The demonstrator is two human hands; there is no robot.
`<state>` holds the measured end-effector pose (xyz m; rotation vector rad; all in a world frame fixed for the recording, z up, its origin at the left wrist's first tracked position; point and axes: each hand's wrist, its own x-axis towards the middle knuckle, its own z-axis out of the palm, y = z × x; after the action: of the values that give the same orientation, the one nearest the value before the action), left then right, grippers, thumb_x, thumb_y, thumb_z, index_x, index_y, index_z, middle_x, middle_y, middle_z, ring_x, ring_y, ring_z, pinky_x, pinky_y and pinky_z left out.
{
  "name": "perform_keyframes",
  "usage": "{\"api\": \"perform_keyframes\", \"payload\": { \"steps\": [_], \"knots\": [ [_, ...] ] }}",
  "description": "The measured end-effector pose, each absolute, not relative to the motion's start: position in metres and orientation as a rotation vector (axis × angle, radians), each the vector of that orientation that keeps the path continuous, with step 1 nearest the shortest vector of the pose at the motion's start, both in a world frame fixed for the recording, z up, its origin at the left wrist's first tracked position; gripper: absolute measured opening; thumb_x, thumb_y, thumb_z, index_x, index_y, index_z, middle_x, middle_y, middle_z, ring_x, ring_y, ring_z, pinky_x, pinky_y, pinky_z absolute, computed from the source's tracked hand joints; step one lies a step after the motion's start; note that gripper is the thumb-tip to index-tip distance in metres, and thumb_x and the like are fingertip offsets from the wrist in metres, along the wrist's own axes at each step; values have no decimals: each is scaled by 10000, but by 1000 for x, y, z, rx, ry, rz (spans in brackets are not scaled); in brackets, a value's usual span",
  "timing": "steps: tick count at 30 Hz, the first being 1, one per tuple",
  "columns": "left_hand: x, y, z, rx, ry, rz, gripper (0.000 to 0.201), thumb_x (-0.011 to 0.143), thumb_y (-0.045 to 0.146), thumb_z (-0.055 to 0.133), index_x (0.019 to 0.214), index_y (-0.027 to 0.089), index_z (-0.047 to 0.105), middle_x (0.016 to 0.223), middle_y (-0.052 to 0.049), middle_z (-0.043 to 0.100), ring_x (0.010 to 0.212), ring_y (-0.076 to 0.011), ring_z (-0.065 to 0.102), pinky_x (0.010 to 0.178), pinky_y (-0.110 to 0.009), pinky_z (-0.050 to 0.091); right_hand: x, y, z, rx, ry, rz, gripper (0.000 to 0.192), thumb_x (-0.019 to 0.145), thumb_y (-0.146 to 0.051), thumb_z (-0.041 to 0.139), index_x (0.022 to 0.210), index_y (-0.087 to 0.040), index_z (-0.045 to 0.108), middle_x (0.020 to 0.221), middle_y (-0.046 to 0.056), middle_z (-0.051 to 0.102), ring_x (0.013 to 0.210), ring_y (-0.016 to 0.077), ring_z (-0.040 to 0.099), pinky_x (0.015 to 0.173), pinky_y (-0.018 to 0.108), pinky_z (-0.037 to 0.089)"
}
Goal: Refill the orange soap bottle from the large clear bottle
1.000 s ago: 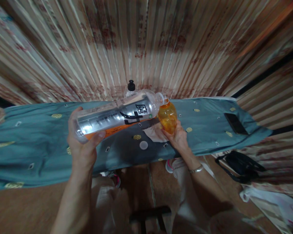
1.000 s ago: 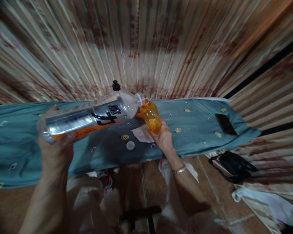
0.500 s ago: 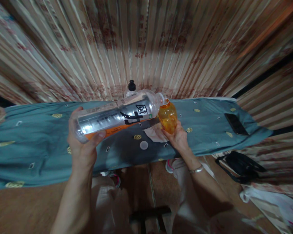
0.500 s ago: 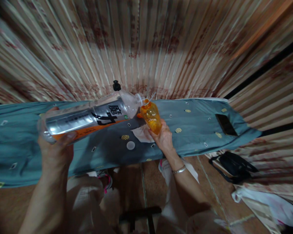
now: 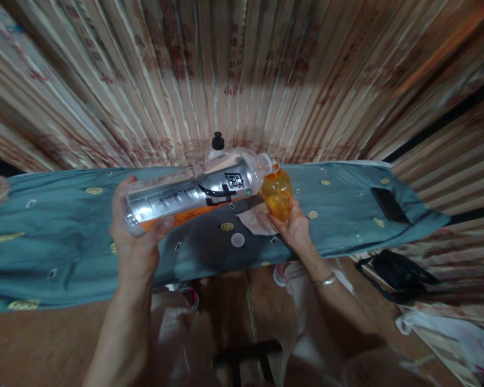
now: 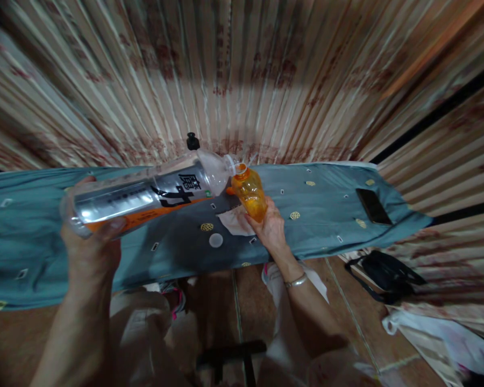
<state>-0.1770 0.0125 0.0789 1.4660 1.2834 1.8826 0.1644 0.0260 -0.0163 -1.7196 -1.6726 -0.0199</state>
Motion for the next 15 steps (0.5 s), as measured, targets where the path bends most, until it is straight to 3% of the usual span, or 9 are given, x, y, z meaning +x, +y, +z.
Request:
{"api": "perform_keyframes", "payload": {
  "steps": [15],
  "knots": [
    [-176, 11, 79, 1422, 1242, 1870, 855, 559, 514, 899, 1337, 275, 636, 1168, -56, 658, 1121, -289, 637, 1080, -482, 457, 165, 26, -17, -1709, -1678, -24, 732, 864, -658, 605, 1351, -123, 493, 1075, 191, 734, 958, 326, 717, 792, 442, 581]
  ]
}}
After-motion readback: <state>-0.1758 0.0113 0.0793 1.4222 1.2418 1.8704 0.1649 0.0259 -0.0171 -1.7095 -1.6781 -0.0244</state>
